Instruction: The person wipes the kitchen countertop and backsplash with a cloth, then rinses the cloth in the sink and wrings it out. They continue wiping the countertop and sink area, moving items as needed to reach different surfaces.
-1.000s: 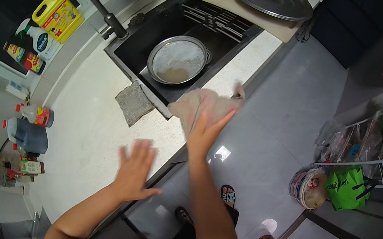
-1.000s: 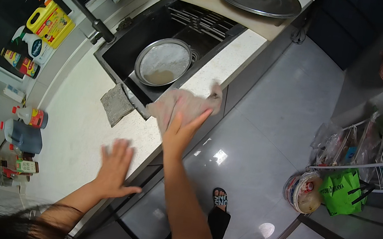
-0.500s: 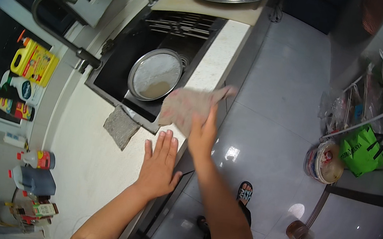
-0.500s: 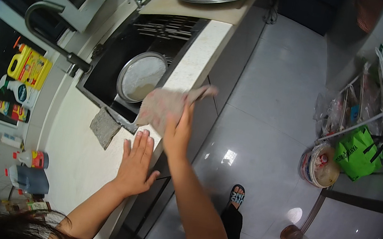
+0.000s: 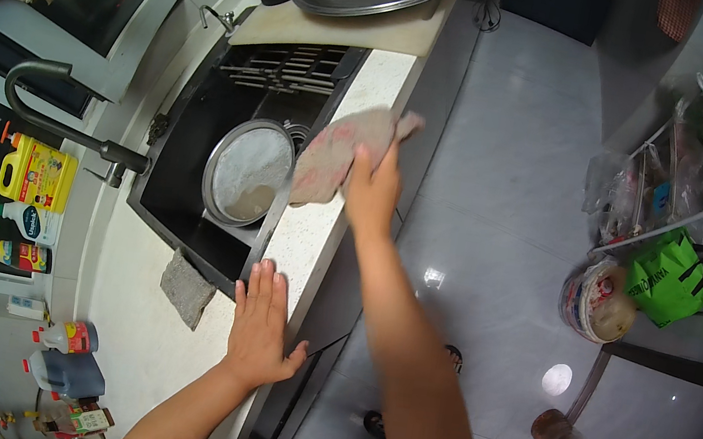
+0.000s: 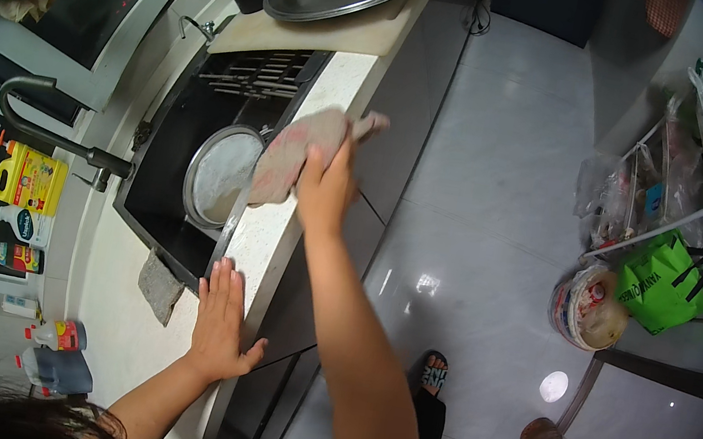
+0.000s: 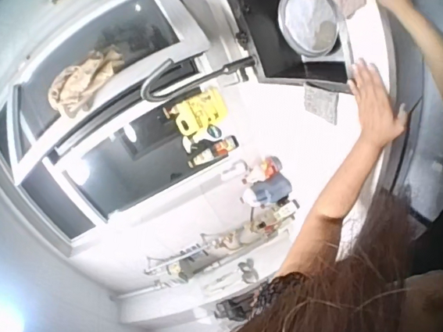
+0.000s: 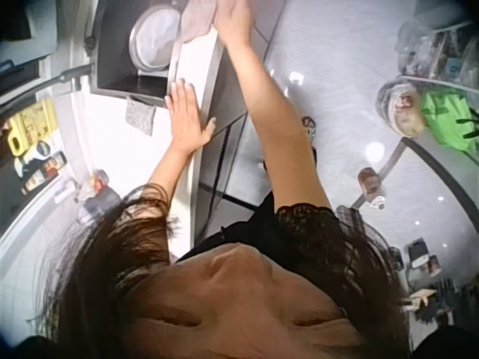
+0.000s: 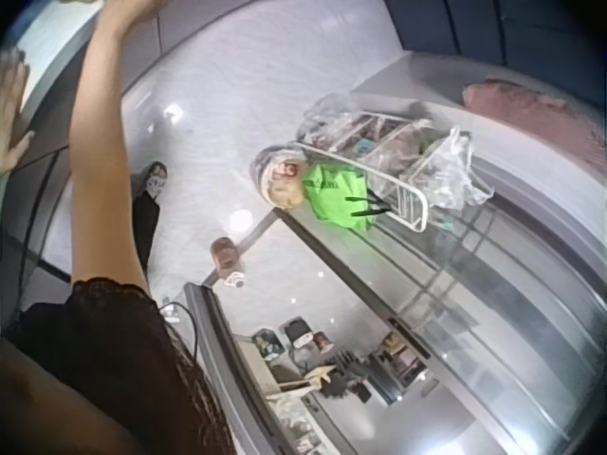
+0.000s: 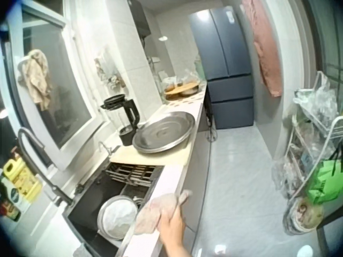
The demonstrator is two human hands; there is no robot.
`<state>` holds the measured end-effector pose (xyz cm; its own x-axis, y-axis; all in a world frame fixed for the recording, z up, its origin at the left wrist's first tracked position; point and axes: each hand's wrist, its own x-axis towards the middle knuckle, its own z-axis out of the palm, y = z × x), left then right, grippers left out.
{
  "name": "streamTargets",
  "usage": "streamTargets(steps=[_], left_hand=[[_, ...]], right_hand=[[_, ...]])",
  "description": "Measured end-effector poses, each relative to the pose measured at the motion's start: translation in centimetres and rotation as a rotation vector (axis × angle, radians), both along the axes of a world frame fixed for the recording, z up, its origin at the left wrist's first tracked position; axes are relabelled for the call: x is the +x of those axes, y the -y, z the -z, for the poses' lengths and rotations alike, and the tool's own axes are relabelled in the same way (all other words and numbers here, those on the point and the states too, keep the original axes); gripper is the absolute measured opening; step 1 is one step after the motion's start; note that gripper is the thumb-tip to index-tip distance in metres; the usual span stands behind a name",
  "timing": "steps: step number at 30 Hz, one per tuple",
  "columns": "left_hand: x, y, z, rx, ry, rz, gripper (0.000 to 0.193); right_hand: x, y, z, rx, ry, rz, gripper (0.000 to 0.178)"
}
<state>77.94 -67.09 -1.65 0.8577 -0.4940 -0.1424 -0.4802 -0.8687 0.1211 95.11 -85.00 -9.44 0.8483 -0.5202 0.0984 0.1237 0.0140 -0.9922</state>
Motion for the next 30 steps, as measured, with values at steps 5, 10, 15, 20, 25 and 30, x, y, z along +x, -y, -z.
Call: streamTargets(steps=[5,10,15,20,25,30], left_hand=[[0.0,-0.2,-0.5,0.001,-0.016,-0.012,0.106],[0.2,-0.2,-0.5,-0.028,-0.002,-0.008,0.104],[0.3,0.1,-0.5,-0.068,0.014,-0.023,0.101],[-0.1,-0.3,-0.1,-0.093,0.023,-0.06,0.099],[-0.5,-0.8,-0.1,-0.06,0.046,-0.079,0.098],[0.1,0.1,-0.1,-0.088,0.024,-0.064,0.098]], right_hand=[[-11.9,-6.0,-0.1,-0.011,0.047,-0.074,0.057],[-1.1,-0.9,0.2,0.125,0.087,0.043,0.042],[5.7,4.6,-0.7,-0.057,-0.051,0.061,0.033],[-5.5,-2.1,0.2,-0.041,0.15,-0.008,0.053],[-8.0,-5.1,0.0,-0.185,0.047,0.049,0.057],[7.6,4.1,-0.3,-0.054,0.012,0.155,0.053]])
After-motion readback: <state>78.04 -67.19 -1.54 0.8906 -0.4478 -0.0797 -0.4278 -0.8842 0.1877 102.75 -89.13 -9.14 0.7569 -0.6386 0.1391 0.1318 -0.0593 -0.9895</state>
